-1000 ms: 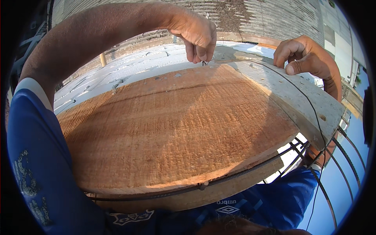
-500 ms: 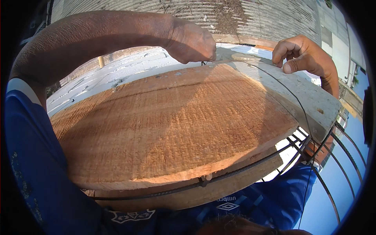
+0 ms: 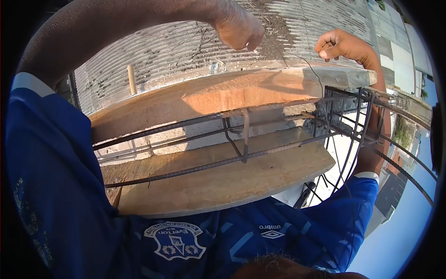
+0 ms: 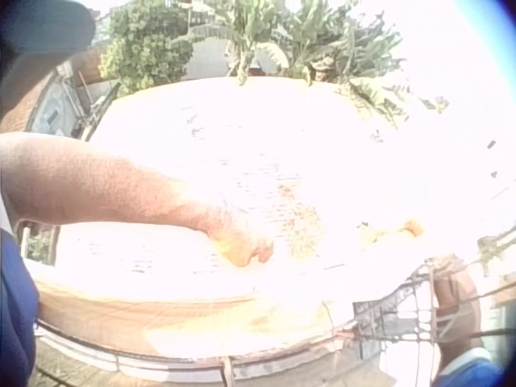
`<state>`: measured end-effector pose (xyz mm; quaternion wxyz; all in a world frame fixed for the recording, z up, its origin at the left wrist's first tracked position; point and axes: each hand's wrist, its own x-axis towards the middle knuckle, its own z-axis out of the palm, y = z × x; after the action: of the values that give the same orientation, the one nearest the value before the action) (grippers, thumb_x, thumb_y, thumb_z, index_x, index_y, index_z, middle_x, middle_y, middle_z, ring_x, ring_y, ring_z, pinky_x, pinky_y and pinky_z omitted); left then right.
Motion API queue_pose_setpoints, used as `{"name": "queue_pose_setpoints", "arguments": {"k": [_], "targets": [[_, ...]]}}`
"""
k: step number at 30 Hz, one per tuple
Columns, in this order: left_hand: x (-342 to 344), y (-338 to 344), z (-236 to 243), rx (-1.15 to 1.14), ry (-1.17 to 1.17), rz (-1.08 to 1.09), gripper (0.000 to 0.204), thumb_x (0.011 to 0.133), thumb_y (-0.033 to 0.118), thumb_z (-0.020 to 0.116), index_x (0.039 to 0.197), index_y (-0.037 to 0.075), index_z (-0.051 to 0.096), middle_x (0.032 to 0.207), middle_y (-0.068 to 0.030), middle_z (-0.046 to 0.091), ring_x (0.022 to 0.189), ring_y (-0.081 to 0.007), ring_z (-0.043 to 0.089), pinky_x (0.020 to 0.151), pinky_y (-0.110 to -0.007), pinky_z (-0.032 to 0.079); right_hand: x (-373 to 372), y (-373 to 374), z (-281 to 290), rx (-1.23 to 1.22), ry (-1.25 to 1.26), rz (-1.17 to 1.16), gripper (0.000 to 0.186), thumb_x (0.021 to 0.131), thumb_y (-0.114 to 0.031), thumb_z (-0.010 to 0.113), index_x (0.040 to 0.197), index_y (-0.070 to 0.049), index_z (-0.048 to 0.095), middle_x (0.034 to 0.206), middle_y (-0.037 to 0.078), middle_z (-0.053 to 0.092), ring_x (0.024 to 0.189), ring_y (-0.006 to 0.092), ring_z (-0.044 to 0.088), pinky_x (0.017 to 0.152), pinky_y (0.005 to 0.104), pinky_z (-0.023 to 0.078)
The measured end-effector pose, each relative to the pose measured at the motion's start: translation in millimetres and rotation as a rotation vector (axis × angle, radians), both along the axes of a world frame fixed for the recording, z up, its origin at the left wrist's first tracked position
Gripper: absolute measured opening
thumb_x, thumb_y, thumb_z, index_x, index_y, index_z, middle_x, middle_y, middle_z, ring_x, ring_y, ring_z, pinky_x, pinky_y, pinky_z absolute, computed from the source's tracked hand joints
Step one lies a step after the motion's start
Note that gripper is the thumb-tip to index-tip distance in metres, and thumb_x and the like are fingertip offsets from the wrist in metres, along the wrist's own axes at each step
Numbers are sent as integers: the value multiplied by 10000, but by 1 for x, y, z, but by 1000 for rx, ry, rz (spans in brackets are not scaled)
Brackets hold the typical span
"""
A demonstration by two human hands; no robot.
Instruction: The person ties wire around a rebar structure and hammers nails into a wooden board positioned against the metal frame.
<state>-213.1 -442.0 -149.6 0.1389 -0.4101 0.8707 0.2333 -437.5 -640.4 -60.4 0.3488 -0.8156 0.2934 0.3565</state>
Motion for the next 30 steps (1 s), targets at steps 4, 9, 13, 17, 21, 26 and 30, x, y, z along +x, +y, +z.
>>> {"name": "queue_pose_setpoints", "arguments": {"k": [4,9,13,17,21,26,30], "targets": [[-13,17,45,277,456,434,247,928,166,598,1046,-32,686,924,-133,710,853,-217,697,789,-352,591,-9,-11,-3,31,-114,69,381,823,-286,785,1085,-25,692,914,18,685,787,115,640,706,286,501],[-37,47,104,280,624,671,278,911,155,612,1117,-19,682,946,-113,721,843,-189,699,776,-318,588,-35,0,22,74,-379,-115,384,851,-311,759,1099,-28,684,911,13,686,812,92,636,716,253,504],[-43,62,128,132,444,688,286,910,121,610,1148,-14,692,981,-121,736,834,-183,708,813,-315,583,-43,16,48,45,-505,-170,403,850,-322,758,1114,-28,680,925,26,689,827,107,642,727,264,507],[-59,65,123,-173,499,565,228,908,106,635,1088,-4,722,934,-123,742,834,-185,712,816,-322,584,-67,35,75,-7,-602,-208,422,848,-334,758,1128,-29,675,939,38,693,841,123,647,738,275,511],[-56,55,120,-203,332,441,227,894,89,658,1100,20,724,944,-114,746,829,-182,710,807,-321,576,-108,64,91,-71,-685,-286,442,847,-346,757,1143,-30,670,953,50,697,856,138,653,749,286,515],[-53,54,116,-228,426,463,219,899,138,667,1092,55,730,936,-110,746,830,-179,705,791,-324,565,-161,114,107,-138,-798,-392,466,845,-360,757,1161,-30,664,970,66,702,874,158,660,762,300,519],[-55,54,112,-222,423,489,239,914,174,653,1125,85,720,982,-119,742,896,-209,705,845,-336,555,-206,162,124,-225,-865,-469,486,843,-372,756,1176,-31,659,983,78,706,889,173,665,773,311,523]]}}
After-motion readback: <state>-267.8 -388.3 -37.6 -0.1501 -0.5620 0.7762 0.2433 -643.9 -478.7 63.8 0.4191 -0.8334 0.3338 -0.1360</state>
